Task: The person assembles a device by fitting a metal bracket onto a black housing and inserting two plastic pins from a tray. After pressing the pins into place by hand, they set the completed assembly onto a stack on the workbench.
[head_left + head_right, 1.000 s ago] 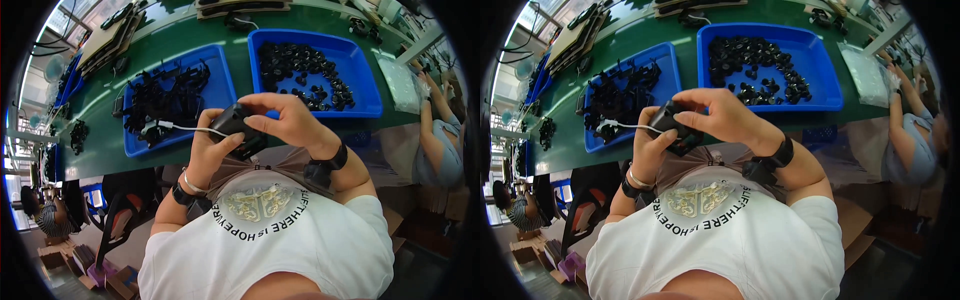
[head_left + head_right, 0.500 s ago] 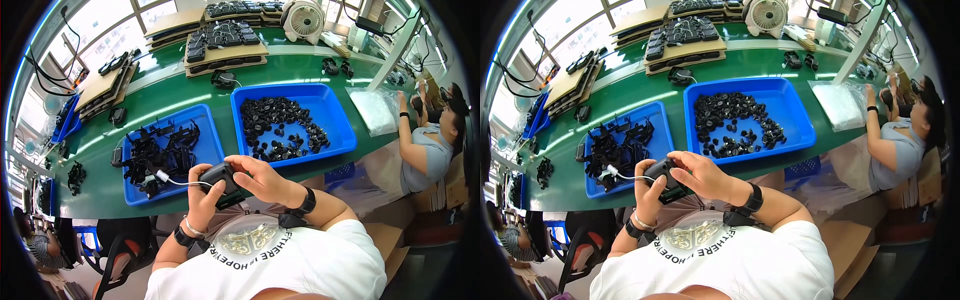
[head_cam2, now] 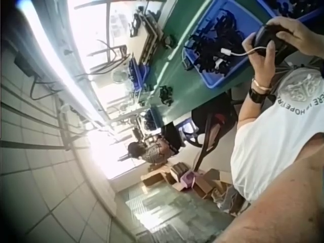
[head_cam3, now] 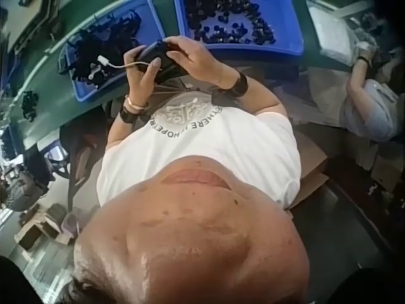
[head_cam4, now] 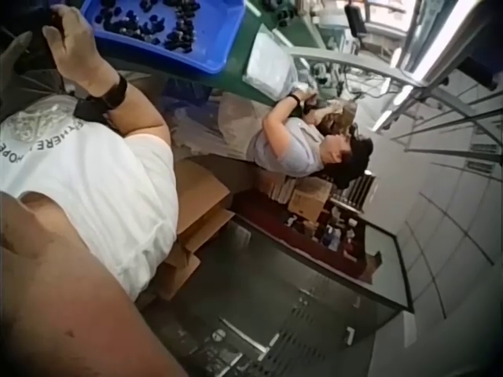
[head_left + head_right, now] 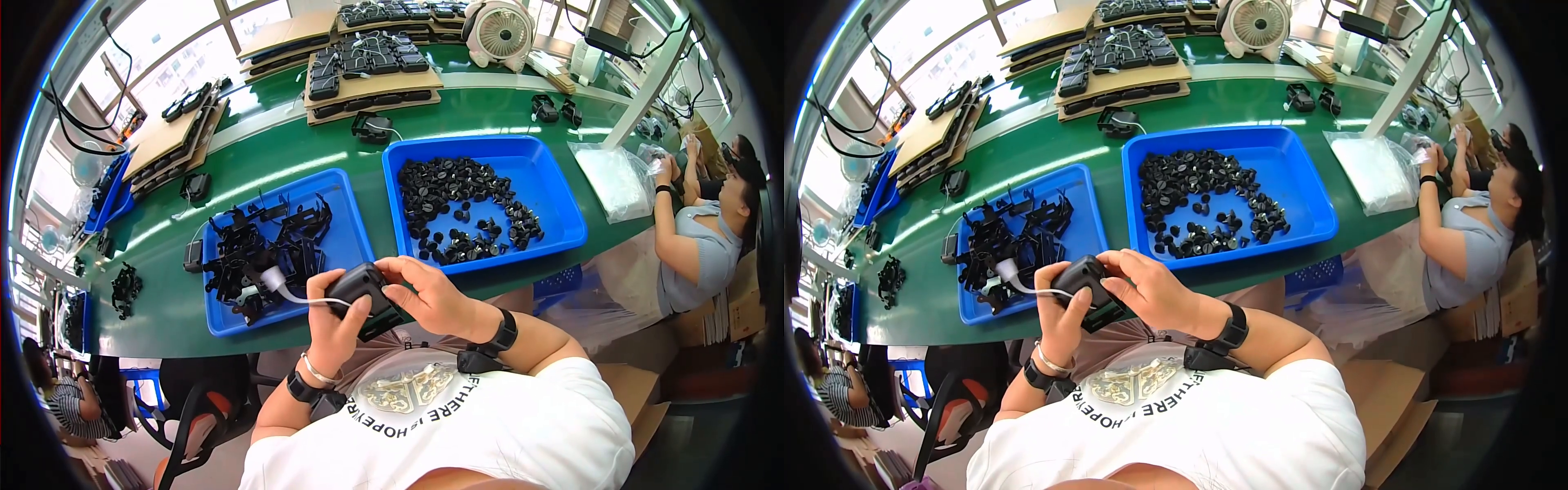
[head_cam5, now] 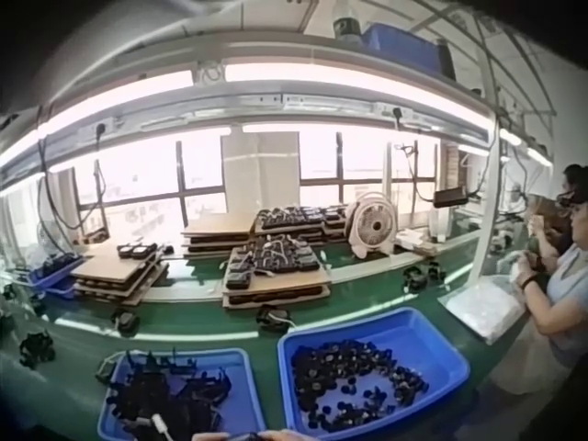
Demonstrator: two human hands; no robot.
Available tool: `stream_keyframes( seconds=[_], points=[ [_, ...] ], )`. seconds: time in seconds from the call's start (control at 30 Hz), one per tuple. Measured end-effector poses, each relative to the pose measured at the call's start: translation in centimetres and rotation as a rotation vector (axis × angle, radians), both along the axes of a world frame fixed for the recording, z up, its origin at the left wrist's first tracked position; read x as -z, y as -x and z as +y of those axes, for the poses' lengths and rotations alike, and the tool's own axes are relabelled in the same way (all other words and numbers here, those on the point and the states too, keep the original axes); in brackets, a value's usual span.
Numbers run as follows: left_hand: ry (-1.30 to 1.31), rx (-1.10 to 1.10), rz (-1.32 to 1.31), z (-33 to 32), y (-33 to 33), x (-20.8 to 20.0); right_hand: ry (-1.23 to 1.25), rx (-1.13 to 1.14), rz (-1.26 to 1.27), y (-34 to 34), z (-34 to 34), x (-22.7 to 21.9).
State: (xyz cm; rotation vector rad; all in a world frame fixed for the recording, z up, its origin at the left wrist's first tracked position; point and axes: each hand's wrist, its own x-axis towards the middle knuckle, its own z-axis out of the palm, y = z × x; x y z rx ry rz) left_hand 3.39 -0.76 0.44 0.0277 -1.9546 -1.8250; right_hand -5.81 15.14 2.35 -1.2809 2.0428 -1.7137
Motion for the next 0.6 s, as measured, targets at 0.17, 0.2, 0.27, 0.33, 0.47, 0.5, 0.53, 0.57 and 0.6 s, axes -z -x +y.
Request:
stream_keyframes(
  seconds=[0.17,0.2,0.27,0.33,0.47,0.5,0.53,0.57,0.6],
  points=[
    [0.115,0.008,0.024,-0.48,-0.69,-0.30,0.020,-0.039,-0.070,-0.70,0.13,0.07],
    [0.176,0.002,0.061,-0.70,-0.62,0.05,0.031,-0.047,-0.099,-0.79,0.13,0.14],
    [0.297,-0.009,0.135,-1.00,-0.52,0.52,0.043,-0.054,-0.130,-0.89,0.13,0.14],
    [0.163,0.026,0.072,-0.84,-0.47,0.10,0.019,-0.072,-0.199,-0.76,0.21,0.09],
    [-0.144,0.084,-0.066,-0.30,-0.44,-0.14,-0.016,-0.077,-0.178,-0.62,0.24,-0.49],
    [-0.186,0.074,-0.083,-0.20,-0.39,0.01,-0.027,-0.075,-0.149,-0.62,0.24,-0.58],
    [-0.228,0.063,-0.100,-0.16,-0.36,0.11,-0.027,-0.072,-0.148,-0.66,0.26,-0.49],
    [-0.227,0.066,-0.099,-0.26,-0.43,0.21,-0.026,-0.071,-0.148,-0.73,0.29,-0.28],
    [-0.099,0.048,-0.069,-0.46,-0.58,0.33,-0.026,-0.070,-0.148,-0.80,0.32,-0.09]
  ],
)
